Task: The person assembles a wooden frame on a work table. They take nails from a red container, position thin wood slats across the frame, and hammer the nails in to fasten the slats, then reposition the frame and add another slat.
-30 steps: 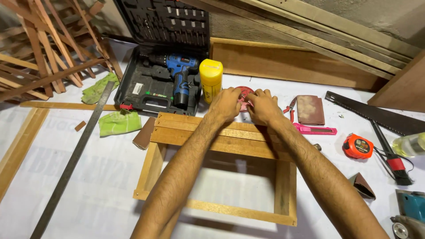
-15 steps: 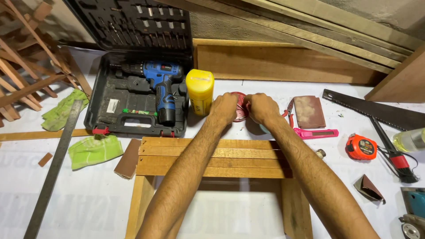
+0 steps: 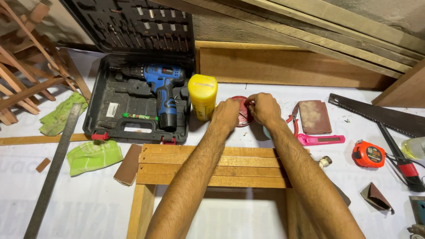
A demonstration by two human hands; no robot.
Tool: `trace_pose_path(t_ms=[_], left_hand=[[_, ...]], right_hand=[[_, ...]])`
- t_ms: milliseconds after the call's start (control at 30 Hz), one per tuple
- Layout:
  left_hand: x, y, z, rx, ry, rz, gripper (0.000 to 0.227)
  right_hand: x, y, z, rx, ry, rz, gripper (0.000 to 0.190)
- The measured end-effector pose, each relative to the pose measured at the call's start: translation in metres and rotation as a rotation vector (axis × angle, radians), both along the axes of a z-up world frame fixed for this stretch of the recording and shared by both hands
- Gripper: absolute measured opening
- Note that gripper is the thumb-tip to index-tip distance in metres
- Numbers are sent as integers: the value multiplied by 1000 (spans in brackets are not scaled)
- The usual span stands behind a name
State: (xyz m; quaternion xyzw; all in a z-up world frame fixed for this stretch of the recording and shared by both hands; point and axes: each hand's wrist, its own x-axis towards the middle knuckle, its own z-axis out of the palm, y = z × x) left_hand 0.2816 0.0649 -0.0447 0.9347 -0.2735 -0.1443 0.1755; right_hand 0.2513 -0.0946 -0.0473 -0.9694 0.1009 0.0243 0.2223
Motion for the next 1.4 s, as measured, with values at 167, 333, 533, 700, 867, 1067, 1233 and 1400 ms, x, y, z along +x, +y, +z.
trace_pose_path(t_ms=[167,333,533,700,867,1067,1233,1400], left_hand=[[-1,-1,3,12,18,8,31],[-1,-1,2,52,26,0,27],[-2,-1,5,24,14,11,34],[-1,-2,-2,-35,-29,32,37],[0,-2,-4,-29,-38,52,38],[1,-4,-6,24,-23,24,32],[3,-6,-9,66,28,22,35],[0,-5,-4,49,2,5,36]], right_hand=[[-6,3,17,-11,8,-36,20],[-4,0,8,17,19,-29,18],[-1,-1,-2,-93,-69,61,18],[1,4,2,-55,-77,47,21],[0,6,4,-111,-23,91,21],[3,1,-5,-84,-69,105,20],[3,6,3,-80,-54,99,22],[2,10,9,-135,-27,144,24]])
